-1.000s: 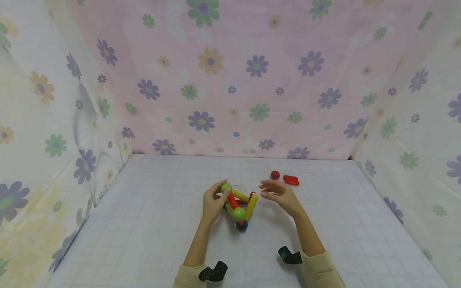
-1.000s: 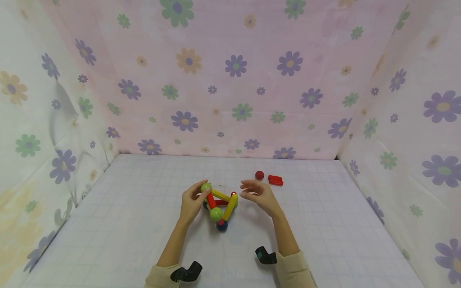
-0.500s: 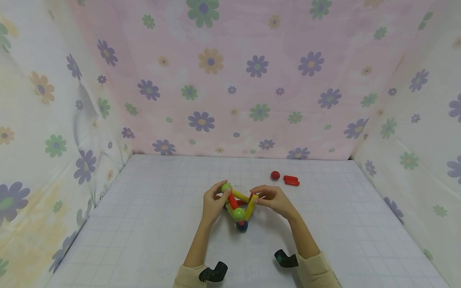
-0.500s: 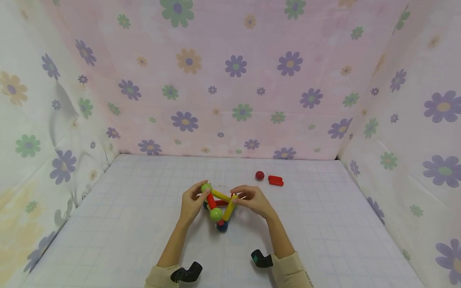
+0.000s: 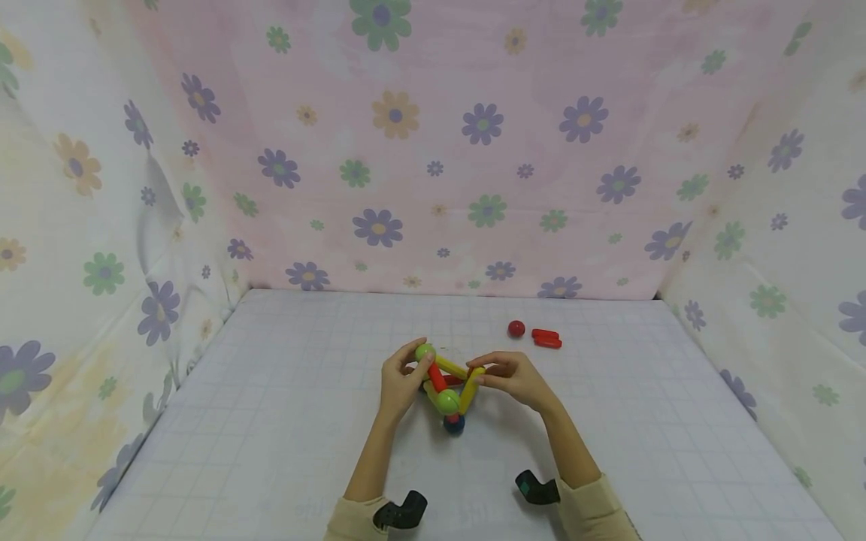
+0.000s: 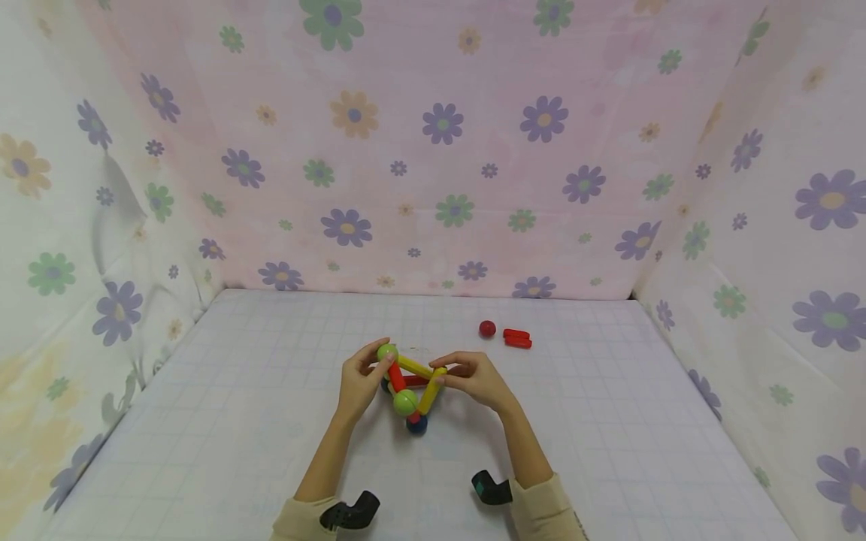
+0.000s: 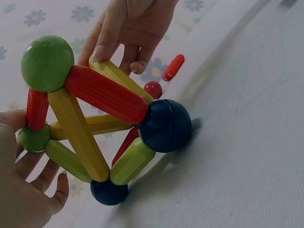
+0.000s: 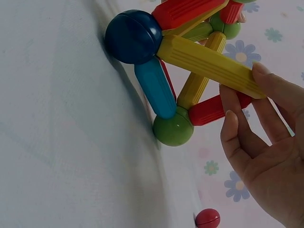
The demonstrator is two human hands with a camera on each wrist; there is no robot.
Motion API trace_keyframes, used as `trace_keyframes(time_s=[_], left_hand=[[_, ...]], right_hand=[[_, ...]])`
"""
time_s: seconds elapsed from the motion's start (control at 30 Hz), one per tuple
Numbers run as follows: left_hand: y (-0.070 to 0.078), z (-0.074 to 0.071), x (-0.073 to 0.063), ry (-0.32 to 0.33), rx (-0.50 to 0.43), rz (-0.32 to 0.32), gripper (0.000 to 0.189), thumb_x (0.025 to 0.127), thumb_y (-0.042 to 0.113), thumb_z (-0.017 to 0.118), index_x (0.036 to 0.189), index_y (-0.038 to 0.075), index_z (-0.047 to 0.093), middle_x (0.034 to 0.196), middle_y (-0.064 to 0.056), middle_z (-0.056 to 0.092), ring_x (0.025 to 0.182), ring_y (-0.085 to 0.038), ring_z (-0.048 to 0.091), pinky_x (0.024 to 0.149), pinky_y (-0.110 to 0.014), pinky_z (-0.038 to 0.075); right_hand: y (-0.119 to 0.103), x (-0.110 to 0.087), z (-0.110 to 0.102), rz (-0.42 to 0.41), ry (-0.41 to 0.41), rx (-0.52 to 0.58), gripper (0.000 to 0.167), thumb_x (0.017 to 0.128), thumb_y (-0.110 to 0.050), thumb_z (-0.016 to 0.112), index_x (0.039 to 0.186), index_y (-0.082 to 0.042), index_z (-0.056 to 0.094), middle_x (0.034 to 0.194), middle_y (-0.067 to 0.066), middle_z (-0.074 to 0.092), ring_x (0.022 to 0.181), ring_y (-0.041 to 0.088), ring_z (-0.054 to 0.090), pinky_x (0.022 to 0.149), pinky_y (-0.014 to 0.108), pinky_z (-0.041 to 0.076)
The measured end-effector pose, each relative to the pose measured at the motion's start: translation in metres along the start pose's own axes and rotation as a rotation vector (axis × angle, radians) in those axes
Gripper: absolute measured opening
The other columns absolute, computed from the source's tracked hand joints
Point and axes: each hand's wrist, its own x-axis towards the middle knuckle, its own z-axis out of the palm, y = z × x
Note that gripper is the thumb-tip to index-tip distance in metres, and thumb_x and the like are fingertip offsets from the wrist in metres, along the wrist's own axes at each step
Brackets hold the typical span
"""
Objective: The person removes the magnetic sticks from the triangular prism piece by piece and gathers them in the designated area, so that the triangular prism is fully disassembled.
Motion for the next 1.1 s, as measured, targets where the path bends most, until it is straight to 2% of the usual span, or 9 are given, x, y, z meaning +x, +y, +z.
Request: trace_keyframes(time_s=[0.17, 0.4, 0.6, 0.7, 0.8, 0.9, 1.0, 1.1], left_hand=[[0.001, 0.0, 0.0, -0.002, 0.002, -0.002, 0.031, 0.088, 0.002, 0.062, 0.117, -0.009, 0.06, 0.107, -0.024, 0.065, 0.091, -0.033, 0.059, 0.062, -0.018, 0.043], [0.002, -0.001, 0.001, -0.002, 0.003, -0.012, 0.031, 0.088, 0.003, 0.062, 0.117, -0.008, 0.06, 0.106, -0.024, 0.065, 0.093, -0.036, 0.059, 0.064, -0.02, 0.044], [0.001, -0.002, 0.001, 0.001, 0.001, -0.008, 0.032, 0.088, 0.003, 0.062, 0.118, -0.009, 0.06, 0.108, -0.024, 0.065, 0.093, -0.036, 0.059, 0.064, -0.022, 0.045], [0.0, -0.001, 0.002, 0.026, -0.009, 0.001, 0.033, 0.087, 0.002, 0.064, 0.117, -0.01, 0.059, 0.109, -0.025, 0.064, 0.095, -0.038, 0.06, 0.071, -0.029, 0.049], [-0.001, -0.001, 0.002, 0.078, -0.028, 0.0, 0.033, 0.086, 0.001, 0.065, 0.115, -0.012, 0.059, 0.11, -0.027, 0.063, 0.099, -0.04, 0.061, 0.083, -0.04, 0.051], [-0.001, -0.001, 0.001, 0.125, -0.061, -0.004, 0.032, 0.085, 0.0, 0.066, 0.112, -0.015, 0.058, 0.11, -0.03, 0.062, 0.102, -0.041, 0.06, 0.087, -0.048, 0.049], [-0.001, -0.001, 0.0, 0.132, -0.073, -0.009, 0.03, 0.087, 0.002, 0.063, 0.111, -0.016, 0.058, 0.109, -0.029, 0.062, 0.103, -0.04, 0.06, 0.088, -0.043, 0.05], [0.001, -0.002, -0.001, 0.11, -0.063, -0.006, 0.029, 0.091, 0.005, 0.06, 0.111, -0.015, 0.059, 0.109, -0.028, 0.063, 0.103, -0.039, 0.061, 0.086, -0.033, 0.052]], right_hand=[[-0.002, -0.002, -0.002, 0.016, 0.016, -0.03, 0.022, 0.085, 0.002, 0.064, 0.105, 0.01, 0.064, 0.106, 0.025, 0.065, 0.103, 0.04, 0.059, 0.089, 0.037, 0.05], [-0.002, -0.006, -0.005, 0.044, 0.013, -0.026, 0.019, 0.083, 0.004, 0.065, 0.099, 0.013, 0.063, 0.1, 0.029, 0.064, 0.093, 0.041, 0.061, 0.082, 0.025, 0.051], [-0.002, -0.007, -0.008, 0.076, -0.048, -0.036, 0.021, 0.081, 0.006, 0.067, 0.099, 0.014, 0.062, 0.1, 0.031, 0.063, 0.084, 0.022, 0.063, 0.078, 0.023, 0.052], [-0.001, -0.007, -0.006, 0.075, -0.052, -0.054, 0.022, 0.081, 0.004, 0.068, 0.1, 0.013, 0.062, 0.101, 0.03, 0.063, 0.08, 0.016, 0.063, 0.076, 0.022, 0.052], [0.0, -0.006, -0.001, 0.059, -0.023, -0.069, 0.023, 0.08, 0.003, 0.069, 0.1, 0.013, 0.063, 0.101, 0.029, 0.064, 0.081, 0.015, 0.062, 0.076, 0.022, 0.052], [0.002, -0.005, 0.005, 0.068, 0.019, -0.052, 0.025, 0.08, 0.003, 0.069, 0.101, 0.014, 0.062, 0.101, 0.03, 0.064, 0.081, 0.013, 0.063, 0.076, 0.021, 0.053], [0.003, -0.003, 0.011, 0.085, 0.073, -0.029, 0.025, 0.081, 0.003, 0.069, 0.101, 0.015, 0.062, 0.1, 0.031, 0.063, 0.079, 0.012, 0.064, 0.074, 0.02, 0.053], [0.004, 0.0, 0.018, 0.092, 0.138, -0.027, 0.024, 0.08, 0.005, 0.069, 0.1, 0.016, 0.062, 0.098, 0.03, 0.063, 0.076, 0.015, 0.064, 0.072, 0.02, 0.053]])
